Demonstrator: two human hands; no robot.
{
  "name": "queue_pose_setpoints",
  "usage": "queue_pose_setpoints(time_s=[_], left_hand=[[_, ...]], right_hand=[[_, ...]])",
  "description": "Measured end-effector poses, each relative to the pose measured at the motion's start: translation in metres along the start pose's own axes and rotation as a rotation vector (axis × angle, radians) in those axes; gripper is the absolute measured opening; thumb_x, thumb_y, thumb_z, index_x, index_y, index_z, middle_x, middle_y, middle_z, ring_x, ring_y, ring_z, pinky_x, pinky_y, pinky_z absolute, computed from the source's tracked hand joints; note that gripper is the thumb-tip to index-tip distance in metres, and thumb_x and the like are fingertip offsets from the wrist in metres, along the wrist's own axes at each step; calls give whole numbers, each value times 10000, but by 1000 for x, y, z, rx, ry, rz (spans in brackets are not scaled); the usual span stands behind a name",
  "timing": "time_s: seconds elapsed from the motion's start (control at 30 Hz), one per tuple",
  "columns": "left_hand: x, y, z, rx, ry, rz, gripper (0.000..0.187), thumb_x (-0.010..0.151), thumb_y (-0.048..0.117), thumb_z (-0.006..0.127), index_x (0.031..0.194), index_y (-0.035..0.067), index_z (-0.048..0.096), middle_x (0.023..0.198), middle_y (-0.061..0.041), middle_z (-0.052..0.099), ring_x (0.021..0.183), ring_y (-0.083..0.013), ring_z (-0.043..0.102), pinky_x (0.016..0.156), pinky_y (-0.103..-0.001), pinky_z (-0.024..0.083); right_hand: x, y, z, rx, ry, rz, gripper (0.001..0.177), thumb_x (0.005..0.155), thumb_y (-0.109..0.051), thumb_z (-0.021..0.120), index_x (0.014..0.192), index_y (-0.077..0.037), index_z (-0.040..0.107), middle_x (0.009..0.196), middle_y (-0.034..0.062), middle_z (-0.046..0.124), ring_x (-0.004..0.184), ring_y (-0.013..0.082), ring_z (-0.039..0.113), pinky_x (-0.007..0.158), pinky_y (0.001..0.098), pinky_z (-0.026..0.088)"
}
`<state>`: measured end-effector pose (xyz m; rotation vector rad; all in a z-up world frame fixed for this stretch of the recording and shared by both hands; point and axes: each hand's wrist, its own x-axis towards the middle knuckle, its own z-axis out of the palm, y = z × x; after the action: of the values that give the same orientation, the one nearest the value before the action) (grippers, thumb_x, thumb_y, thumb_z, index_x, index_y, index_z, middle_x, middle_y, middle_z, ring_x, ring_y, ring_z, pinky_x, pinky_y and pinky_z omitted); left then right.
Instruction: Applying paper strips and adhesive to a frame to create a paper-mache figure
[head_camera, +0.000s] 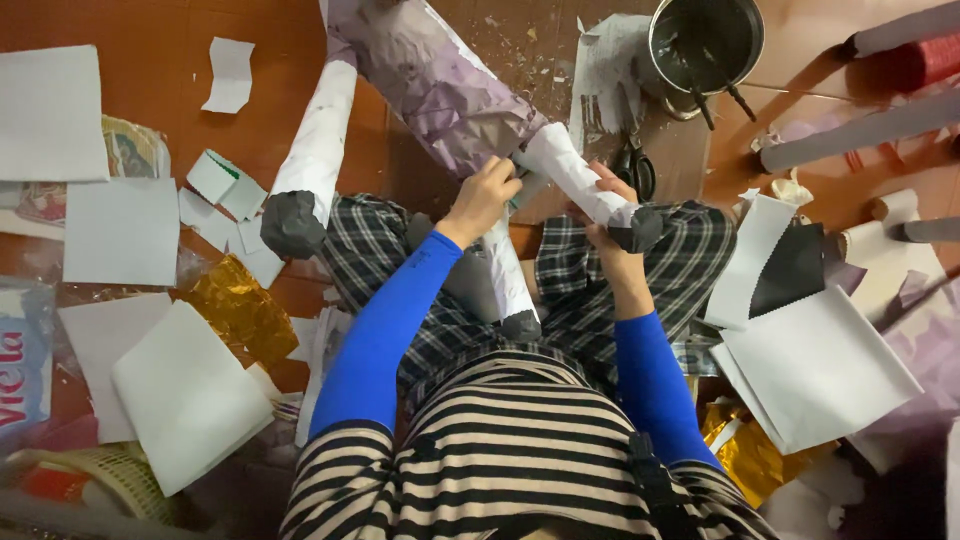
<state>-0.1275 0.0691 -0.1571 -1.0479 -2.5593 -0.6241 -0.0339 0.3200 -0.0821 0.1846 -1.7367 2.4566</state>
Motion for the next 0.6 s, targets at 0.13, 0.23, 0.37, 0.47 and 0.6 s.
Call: queue_pose_setpoints(time_s=[0.13, 0.23, 0.37, 0.47, 0.6], left_hand=[[-5, -23, 26, -83, -84, 15, 178, 966, -33, 700, 892, 112, 630, 1018, -39, 624, 1089, -277, 665, 845, -308, 612], [-4, -36, 41, 112, -191, 180, 146, 889, 74, 705, 819, 144, 599, 1074, -31, 536, 1069, -258, 543, 976, -311, 505], [3, -37, 46, 106, -213, 163, 124, 926, 72, 670, 812, 121, 660, 1063, -39, 556, 1069, -251, 551, 959, -291, 494], [17, -28, 40, 199, -87, 124, 102, 945, 77, 656, 861, 135, 654, 1017, -26, 544, 1026, -248, 563, 867, -323, 499], [45, -13, 14, 419, 150, -21, 60, 965, 96, 626, 940, 134, 587, 925, -69, 523, 890, -297, 596, 764, -441, 522]], right_hand=[[1, 6, -9, 4, -17, -6, 570, 951, -116, 816, 1393, -36, 467, 1705, 274, 375, 1512, 482, 496, 1108, 608, 577], [1, 22, -22, -4, -60, 3, 754, 916, -420, 879, 1420, -53, 457, 1718, 281, 362, 1292, 456, 684, 1028, 577, 611], [3, 27, -31, -44, -48, 23, 722, 916, -424, 886, 1392, -71, 474, 1709, 256, 380, 1388, 448, 614, 1090, 571, 589], [3, 21, -24, -37, -39, 29, 751, 897, -471, 889, 1387, -80, 475, 1715, 241, 374, 1466, 469, 545, 1120, 595, 566], [2, 17, -30, -249, -20, -97, 519, 1002, -255, 837, 1334, -49, 495, 1654, 281, 456, 1465, 472, 537, 1078, 567, 539]])
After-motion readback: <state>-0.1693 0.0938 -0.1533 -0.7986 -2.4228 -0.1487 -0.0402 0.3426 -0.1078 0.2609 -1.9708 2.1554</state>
